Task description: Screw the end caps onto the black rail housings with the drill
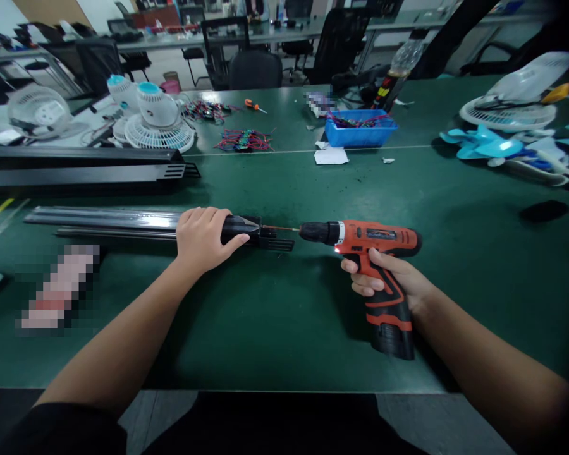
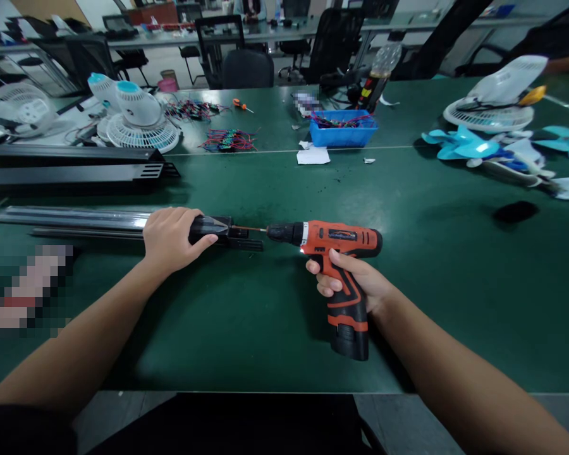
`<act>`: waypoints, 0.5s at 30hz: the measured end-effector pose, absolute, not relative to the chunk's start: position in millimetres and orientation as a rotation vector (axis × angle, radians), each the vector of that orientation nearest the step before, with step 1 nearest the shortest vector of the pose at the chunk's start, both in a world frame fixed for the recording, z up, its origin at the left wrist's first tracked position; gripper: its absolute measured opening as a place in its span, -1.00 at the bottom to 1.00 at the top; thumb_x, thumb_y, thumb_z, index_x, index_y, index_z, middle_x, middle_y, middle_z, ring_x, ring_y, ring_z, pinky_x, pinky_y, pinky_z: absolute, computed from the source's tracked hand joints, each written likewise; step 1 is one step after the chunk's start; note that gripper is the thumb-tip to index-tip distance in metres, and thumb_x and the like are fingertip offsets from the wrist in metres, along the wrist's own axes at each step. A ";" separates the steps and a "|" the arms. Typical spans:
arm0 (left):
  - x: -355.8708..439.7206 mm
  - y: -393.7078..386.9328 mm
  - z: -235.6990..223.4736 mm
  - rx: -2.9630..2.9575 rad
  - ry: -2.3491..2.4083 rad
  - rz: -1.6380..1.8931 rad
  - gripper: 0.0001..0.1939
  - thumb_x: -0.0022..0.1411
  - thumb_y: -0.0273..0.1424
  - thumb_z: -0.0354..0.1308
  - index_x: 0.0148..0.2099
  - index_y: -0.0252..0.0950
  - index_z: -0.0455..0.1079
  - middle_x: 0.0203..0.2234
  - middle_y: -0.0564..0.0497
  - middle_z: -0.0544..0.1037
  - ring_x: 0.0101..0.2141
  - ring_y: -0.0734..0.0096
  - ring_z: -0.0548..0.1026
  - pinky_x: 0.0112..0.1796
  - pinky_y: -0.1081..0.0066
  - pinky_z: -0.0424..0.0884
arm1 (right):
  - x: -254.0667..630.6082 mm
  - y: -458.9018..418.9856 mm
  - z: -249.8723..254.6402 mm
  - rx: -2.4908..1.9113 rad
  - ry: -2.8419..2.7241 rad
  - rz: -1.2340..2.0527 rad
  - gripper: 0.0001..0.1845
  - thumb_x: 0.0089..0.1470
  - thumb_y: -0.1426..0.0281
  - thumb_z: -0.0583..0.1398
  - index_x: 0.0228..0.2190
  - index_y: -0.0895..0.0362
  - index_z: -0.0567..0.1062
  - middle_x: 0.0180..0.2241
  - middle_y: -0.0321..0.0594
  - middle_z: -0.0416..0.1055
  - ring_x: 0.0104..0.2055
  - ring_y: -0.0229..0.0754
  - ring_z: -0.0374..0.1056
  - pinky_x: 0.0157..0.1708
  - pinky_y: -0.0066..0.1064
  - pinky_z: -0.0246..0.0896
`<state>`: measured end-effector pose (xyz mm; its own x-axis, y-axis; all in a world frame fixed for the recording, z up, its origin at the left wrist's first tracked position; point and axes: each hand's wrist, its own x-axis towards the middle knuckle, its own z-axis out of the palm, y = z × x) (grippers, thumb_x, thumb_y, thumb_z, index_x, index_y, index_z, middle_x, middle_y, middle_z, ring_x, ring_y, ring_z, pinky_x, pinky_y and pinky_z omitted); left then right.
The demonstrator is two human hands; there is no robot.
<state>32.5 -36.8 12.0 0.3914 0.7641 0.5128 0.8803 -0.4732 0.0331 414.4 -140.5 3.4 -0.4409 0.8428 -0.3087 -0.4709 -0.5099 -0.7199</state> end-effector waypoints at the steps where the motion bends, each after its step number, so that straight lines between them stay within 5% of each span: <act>1: 32.4 -36.9 12.0 -2.404 -1.452 -0.689 -0.27 0.40 0.28 -0.01 0.00 -0.26 0.60 -0.16 -0.22 0.72 -0.10 -0.17 0.61 0.02 -0.06 0.40 | 414.1 -140.7 3.9 -0.843 -0.696 2.018 -0.69 0.16 0.16 0.50 -0.27 0.11 0.62 -0.32 -0.30 0.47 -0.60 -0.41 -0.03 -0.53 -0.48 0.42; 15: 32.9 -37.1 12.8 -2.410 -1.472 -0.660 -0.29 0.39 0.27 0.03 0.02 -0.26 0.60 -0.15 -0.23 0.72 -0.08 -0.19 0.61 0.01 -0.06 0.39 | 414.7 -140.1 3.9 -0.810 -0.683 2.020 -0.68 0.16 0.19 0.50 -0.19 0.15 0.64 -0.29 -0.27 0.52 -0.60 -0.45 0.01 -0.52 -0.52 0.41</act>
